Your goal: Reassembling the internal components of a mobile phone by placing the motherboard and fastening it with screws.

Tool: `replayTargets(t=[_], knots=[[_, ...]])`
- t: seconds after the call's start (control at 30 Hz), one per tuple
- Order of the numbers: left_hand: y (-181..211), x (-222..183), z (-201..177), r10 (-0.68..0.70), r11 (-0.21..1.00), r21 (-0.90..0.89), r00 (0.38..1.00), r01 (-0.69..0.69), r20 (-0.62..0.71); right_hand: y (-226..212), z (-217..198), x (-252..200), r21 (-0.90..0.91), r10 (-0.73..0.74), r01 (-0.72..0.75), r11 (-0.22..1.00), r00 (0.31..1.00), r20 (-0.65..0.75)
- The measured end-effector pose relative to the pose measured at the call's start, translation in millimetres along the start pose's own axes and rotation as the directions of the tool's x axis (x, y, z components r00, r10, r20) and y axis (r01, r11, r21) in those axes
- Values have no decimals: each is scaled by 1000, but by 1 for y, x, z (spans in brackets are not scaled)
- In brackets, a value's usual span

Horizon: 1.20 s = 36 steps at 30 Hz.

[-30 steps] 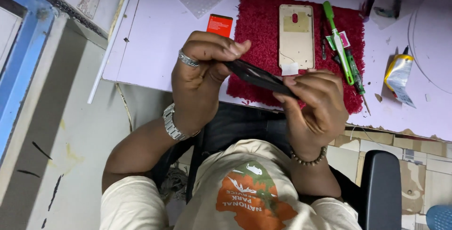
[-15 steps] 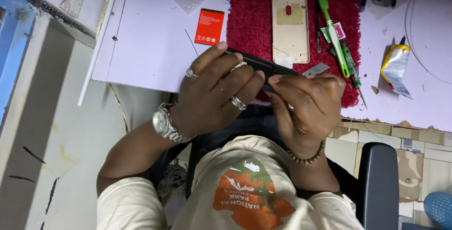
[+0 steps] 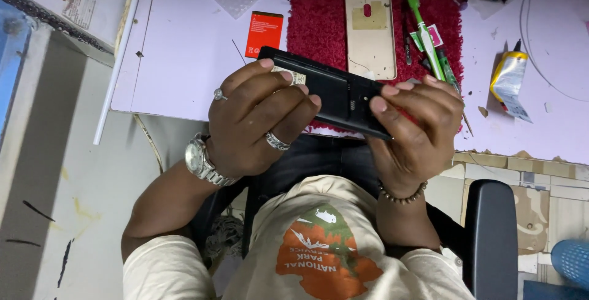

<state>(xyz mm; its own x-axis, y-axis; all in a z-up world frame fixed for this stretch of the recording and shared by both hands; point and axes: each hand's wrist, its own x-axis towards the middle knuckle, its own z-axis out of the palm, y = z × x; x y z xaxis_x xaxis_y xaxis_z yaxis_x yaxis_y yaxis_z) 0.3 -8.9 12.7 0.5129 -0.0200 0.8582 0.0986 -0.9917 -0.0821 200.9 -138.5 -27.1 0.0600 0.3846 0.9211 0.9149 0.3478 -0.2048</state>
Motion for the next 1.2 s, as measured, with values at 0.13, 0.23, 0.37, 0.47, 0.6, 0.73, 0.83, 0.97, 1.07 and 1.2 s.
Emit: replayTargets(t=[0.13, 0.23, 0.37, 0.47, 0.6, 0.73, 0.83, 0.97, 1.07, 1.2], knots=[[2, -7, 6, -73, 994, -75, 997, 75, 33, -4, 2, 3, 32, -14, 16, 999, 998, -64], [4, -7, 6, -129, 987, -97, 992, 130, 14, -5, 0, 4, 44, -17, 19, 999, 999, -37], [1, -14, 8, -191, 962, -186, 979, 200, 66, -5, -6, 7, 90, 30, -36, 995, 998, 59], [5, -14, 9, -412, 849, -313, 904, 426, 114, -1, -11, -1, 108, 163, -187, 976, 966, 201], [6, -7, 13, -728, 416, -503, 609, 758, 315, -19, 9, -11, 479, 521, -610, 631, 791, 321], [2, -12, 27, -784, 78, -498, 362, 864, 504, -29, 31, -22, 719, 727, -657, 228, 606, 323], [4, -13, 31, -773, -69, -581, 325, 811, 545, -36, 36, -26, 680, 685, -675, 287, 641, 347], [8, -17, 37, -790, 86, -599, 421, 796, 446, -49, 41, -31, 673, 708, -671, 312, 636, 307], [21, -23, 40, -741, 487, -466, 632, 739, 227, -58, 41, -26, 743, 696, -644, 183, 618, 365], [21, -39, 44, 92, 995, 48, 995, -90, -33, -58, 30, -45, 759, 718, -650, 35, 545, 433]])
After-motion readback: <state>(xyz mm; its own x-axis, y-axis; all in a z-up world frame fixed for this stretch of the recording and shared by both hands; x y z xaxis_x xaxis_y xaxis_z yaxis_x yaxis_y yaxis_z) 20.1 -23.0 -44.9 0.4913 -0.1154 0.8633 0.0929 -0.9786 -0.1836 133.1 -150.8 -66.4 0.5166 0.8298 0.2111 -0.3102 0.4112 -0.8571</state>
